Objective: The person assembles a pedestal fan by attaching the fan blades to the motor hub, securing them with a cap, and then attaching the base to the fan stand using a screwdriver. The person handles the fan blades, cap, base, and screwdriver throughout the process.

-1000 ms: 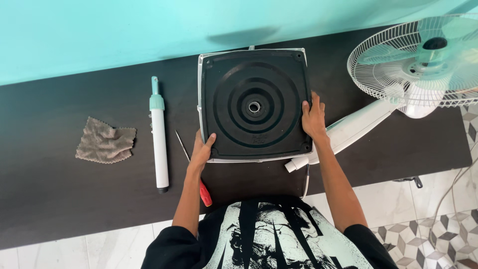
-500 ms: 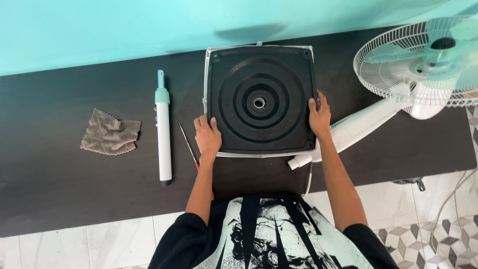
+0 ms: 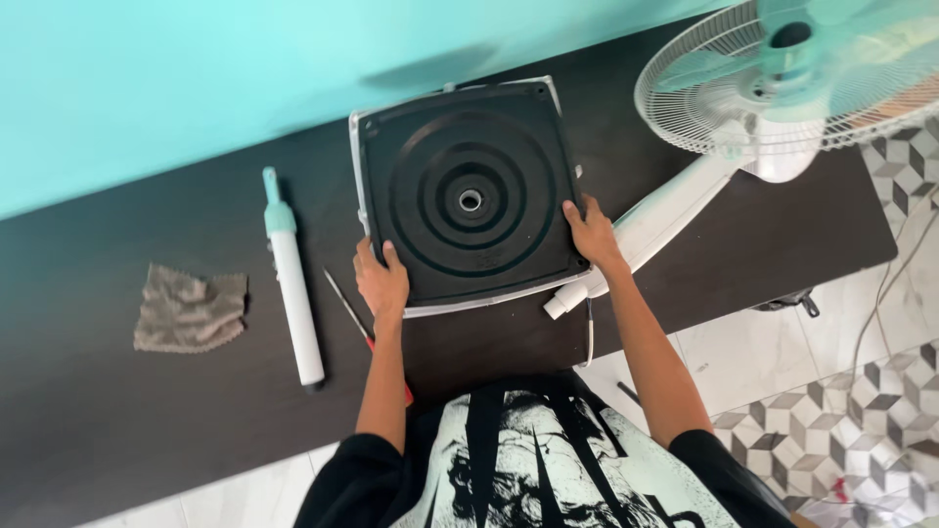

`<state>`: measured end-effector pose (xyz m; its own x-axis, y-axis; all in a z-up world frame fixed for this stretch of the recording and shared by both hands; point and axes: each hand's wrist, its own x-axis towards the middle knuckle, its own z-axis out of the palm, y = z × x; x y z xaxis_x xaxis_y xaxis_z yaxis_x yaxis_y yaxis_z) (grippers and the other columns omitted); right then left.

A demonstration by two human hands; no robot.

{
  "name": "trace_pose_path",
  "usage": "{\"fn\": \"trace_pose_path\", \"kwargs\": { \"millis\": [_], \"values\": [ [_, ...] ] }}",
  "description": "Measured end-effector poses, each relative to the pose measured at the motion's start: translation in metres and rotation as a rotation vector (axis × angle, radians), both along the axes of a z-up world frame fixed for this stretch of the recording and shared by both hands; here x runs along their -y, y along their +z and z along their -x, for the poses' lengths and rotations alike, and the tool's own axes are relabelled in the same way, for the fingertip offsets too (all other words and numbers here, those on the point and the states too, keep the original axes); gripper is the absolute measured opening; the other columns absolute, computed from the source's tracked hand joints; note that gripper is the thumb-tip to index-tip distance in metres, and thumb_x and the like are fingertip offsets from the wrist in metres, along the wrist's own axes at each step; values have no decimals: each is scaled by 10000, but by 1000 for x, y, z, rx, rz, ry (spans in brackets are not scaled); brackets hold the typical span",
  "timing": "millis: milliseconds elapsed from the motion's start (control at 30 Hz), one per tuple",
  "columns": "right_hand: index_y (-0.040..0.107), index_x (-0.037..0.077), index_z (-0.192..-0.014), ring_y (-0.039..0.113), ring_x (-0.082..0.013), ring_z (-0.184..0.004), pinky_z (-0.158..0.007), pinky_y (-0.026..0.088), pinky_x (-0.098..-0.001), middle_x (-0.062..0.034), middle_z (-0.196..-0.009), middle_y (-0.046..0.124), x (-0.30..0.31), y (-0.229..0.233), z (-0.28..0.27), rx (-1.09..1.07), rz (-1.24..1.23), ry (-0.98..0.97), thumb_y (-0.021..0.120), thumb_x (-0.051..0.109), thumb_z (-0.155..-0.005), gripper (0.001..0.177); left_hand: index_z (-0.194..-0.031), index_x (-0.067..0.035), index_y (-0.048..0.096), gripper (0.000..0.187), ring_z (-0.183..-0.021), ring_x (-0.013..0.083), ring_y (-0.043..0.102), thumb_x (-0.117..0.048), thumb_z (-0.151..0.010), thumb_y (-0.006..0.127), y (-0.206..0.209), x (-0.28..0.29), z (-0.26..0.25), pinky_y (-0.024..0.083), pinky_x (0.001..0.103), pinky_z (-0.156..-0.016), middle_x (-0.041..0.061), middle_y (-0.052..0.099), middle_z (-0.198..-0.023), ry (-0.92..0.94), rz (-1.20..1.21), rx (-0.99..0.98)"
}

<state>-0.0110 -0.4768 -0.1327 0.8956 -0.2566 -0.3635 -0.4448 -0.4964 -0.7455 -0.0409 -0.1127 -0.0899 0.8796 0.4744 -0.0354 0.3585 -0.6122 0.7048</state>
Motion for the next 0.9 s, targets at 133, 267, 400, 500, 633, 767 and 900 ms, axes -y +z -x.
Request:
{"fn": "trace_pose_path", "kwargs": {
  "millis": [133,267,400,500,633,767,900],
  "values": [
    [460,-28,-1480,563,-467,-1287,-1091,433,-474,-347,-1320,604,7,15,-7,19,43,-11,495,540,-1030,725,-1354,-69,560,410,-1138,444,621,-296,-1015,591,0,12,-2,500,536,-938,214,608,-1283,13,16,25],
    [494,-32,-1441,597,-490,-1220,-1050,459,-498,-351,-1236,643,17,21,-11,47,113,4,477,472,-1043,642,-1338,-63,570,402,-1124,453,618,-291,-1008,599,-3,26,-7,502,537,-921,218,608,-1266,5,12,42],
    [533,-50,-1373,616,-515,-1160,-1020,471,-523,-358,-1171,665,21,14,-14,143,151,10,487,412,-1062,559,-1330,-65,586,390,-1113,459,621,-286,-1009,604,-4,32,-18,504,542,-920,213,621,-1248,-5,-30,51],
    [554,-42,-1332,631,-513,-1127,-998,487,-522,-351,-1133,675,21,11,-16,180,118,-46,537,389,-1039,521,-1337,-67,575,396,-1115,456,627,-291,-1012,599,-3,35,-20,509,540,-920,213,617,-1256,-12,-29,43],
    [479,-46,-1397,589,-511,-1185,-1017,465,-512,-352,-1254,623,24,6,-12,206,97,-6,606,355,-980,592,-1406,-31,477,517,-1079,486,617,-315,-993,609,-6,41,-25,499,556,-899,252,556,-1315,-9,-88,-60],
    [370,-45,-1490,544,-502,-1262,-1067,435,-502,-340,-1391,547,33,2,-9,218,55,96,586,323,-1000,650,-1419,-30,465,497,-1147,486,604,-294,-1017,591,-3,41,-26,498,549,-932,254,547,-1351,-60,-142,-51],
    [334,-23,-1504,532,-495,-1284,-1080,428,-508,-327,-1427,516,36,-1,-9,147,11,98,582,334,-1009,659,-1413,-29,444,502,-1179,481,595,-304,-1015,577,4,43,-24,490,541,-949,265,532,-1376,-53,-96,-93]
  ]
}}
